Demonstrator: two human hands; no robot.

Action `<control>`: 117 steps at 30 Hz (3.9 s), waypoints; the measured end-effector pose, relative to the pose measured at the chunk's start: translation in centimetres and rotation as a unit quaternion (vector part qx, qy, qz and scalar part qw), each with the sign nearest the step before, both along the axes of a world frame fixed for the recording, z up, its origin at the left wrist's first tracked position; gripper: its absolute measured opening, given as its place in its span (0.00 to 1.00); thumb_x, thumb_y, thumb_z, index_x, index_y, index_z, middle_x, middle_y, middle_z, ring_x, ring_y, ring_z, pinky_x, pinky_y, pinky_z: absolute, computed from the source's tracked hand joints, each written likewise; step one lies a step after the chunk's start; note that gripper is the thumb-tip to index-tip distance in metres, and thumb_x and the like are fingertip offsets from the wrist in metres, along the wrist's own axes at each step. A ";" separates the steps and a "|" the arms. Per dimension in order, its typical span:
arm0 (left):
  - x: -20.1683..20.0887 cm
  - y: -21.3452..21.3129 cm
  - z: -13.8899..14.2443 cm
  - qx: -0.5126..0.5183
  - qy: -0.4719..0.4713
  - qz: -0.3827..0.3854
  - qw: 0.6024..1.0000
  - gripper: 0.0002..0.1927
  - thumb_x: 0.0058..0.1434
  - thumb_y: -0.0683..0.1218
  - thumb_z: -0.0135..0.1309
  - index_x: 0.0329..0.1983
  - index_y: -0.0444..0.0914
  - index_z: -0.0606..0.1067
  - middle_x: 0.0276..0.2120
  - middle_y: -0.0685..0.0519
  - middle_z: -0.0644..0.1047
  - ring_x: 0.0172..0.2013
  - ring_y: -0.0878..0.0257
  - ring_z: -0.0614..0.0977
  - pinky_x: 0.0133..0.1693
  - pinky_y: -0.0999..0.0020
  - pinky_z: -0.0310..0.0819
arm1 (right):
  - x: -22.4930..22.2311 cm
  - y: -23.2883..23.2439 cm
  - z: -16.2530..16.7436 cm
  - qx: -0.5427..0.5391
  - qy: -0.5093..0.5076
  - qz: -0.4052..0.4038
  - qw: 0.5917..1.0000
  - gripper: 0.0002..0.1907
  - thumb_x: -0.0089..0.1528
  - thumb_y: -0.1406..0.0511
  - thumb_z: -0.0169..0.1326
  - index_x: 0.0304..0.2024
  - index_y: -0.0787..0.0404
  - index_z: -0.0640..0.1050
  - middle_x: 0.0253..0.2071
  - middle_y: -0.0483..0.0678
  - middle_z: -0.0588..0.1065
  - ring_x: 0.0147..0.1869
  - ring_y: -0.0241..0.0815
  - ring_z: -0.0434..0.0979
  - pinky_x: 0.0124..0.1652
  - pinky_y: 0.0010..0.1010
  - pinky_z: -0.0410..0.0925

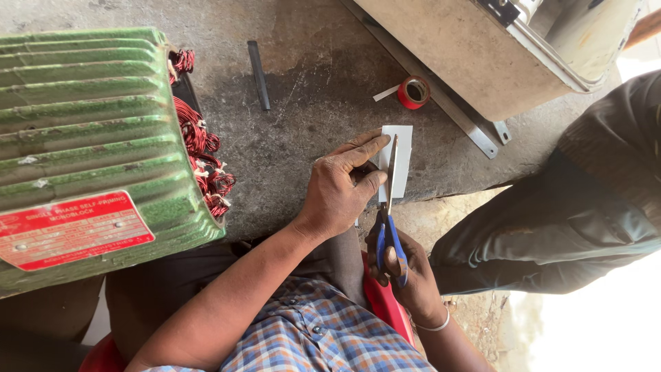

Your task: The person inserts small white paper pieces into the stator slots of a green electric motor, then uses a rubber mallet to tap the windings into place. They cut additional paper with scissors and continue inserting and tapping. Later, they use a hacksaw and hammer to adjust the motor housing. The work is performed on a cluttered workbench with tools and wire visible.

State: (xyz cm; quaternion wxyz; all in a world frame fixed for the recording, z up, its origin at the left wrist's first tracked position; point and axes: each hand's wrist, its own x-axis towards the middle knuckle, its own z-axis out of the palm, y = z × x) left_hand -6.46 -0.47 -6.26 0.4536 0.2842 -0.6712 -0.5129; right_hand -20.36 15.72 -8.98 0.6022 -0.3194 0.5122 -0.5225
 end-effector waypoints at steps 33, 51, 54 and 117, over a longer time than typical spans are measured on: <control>5.8 2.4 2.3 0.023 0.082 0.043 0.995 0.08 0.67 0.40 0.60 0.47 0.34 0.82 0.41 0.50 0.82 0.42 0.67 0.85 0.43 0.73 0.84 | 3.4 -7.8 10.3 -0.215 0.381 0.027 0.899 0.19 0.65 0.73 0.57 0.59 0.67 0.75 0.50 0.49 0.80 0.51 0.37 0.78 0.51 0.28 0.72; 7.5 3.3 3.7 0.055 0.181 -0.076 0.979 0.08 0.66 0.38 0.60 0.48 0.33 0.81 0.41 0.48 0.83 0.42 0.64 0.87 0.46 0.72 0.86 | 4.1 -6.8 8.8 -0.287 0.275 -0.039 0.917 0.15 0.56 0.74 0.64 0.46 0.70 0.80 0.45 0.52 0.79 0.46 0.38 0.78 0.45 0.25 0.74; 7.5 3.5 4.4 0.010 0.165 -0.064 0.984 0.07 0.67 0.39 0.60 0.47 0.34 0.81 0.39 0.49 0.83 0.42 0.64 0.87 0.46 0.72 0.86 | 4.2 -6.8 9.1 -0.297 0.246 -0.041 0.922 0.13 0.57 0.74 0.64 0.44 0.70 0.81 0.43 0.52 0.80 0.44 0.39 0.79 0.43 0.26 0.75; 17.8 5.8 9.6 -0.104 -0.066 0.063 0.990 0.07 0.64 0.38 0.67 0.41 0.38 0.79 0.38 0.52 0.82 0.36 0.62 0.87 0.38 0.69 0.86 | 9.0 -13.5 9.6 -0.435 0.151 0.294 0.838 0.07 0.60 0.67 0.64 0.40 0.61 0.81 0.36 0.48 0.80 0.38 0.37 0.81 0.35 0.29 0.71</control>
